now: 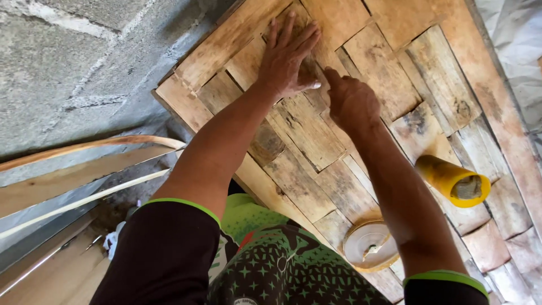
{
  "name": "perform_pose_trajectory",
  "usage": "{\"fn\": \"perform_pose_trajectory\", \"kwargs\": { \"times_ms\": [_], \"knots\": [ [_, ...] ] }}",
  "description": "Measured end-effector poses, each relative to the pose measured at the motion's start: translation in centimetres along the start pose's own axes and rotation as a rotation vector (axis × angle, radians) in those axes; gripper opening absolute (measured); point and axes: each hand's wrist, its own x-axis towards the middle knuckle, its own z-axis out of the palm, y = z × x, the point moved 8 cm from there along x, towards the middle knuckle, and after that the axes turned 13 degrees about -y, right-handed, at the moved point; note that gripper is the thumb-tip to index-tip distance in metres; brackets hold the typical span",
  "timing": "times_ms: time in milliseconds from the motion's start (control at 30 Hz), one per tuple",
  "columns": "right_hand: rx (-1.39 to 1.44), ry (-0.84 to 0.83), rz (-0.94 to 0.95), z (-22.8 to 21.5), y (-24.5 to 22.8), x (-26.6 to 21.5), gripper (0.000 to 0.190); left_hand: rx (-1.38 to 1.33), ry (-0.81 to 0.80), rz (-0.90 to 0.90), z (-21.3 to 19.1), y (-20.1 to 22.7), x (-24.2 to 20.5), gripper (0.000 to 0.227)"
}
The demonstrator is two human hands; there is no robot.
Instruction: Trimming and fitting wooden strips onto a surface using a utility knife and adhesive tape.
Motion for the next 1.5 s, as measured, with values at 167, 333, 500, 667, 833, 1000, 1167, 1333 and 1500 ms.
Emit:
{"fn": "perform_pose_trajectory", "kwargs": {
  "times_ms": [167, 333, 500, 667, 833, 1000, 1167, 1333, 1500],
  "knots": [
    [-0.055, -0.020, -0.013, 1.6, 2.2, -2.6, 0.047, -0.050, -0.096, -0.015, -1.1, 0.4, -0.4, 0.124],
    [-0.052, -0.050, 0.032, 2.3, 3.0, -3.6, 0.047, 0.003, 0.009, 0.022, 0.1, -0.4, -0.3, 0.119],
    [-0.017, -0.059, -0.002, 3.2, 3.8, -5.1, 0.044, -0.020, -0.013, 0.011, -0.4, -0.3, 0.0, 0.119],
    [-0.004, 0.034, -0.029, 3.3, 3.9, -6.8, 0.044, -0.026, -0.043, 0.017, 0.3, 0.0, -0.6, 0.120],
    [0.124, 0.096, -0.026, 2.5, 4.1, -7.6, 0.047, -0.008, 0.008, 0.023, -0.5, -0.4, -0.5, 0.119],
    [0.209, 0.129, -0.030, 2.3, 4.2, -7.5, 0.049, 0.048, 0.163, 0.084, 0.4, -0.5, -0.5, 0.122],
    [0.191, 0.093, 0.018, 3.2, 4.2, -7.4, 0.048, -0.037, -0.123, 0.000, -1.3, 0.3, -0.4, 0.120],
    [0.276, 0.106, 0.048, 4.0, 6.3, -7.3, 0.044, -0.052, -0.111, -0.005, 0.3, -0.1, 0.3, 0.120],
    [-0.026, 0.037, 0.087, 4.0, 4.1, -7.6, 0.044, -0.069, -0.124, 0.014, -0.9, -0.2, -0.6, 0.122]
  ]
}}
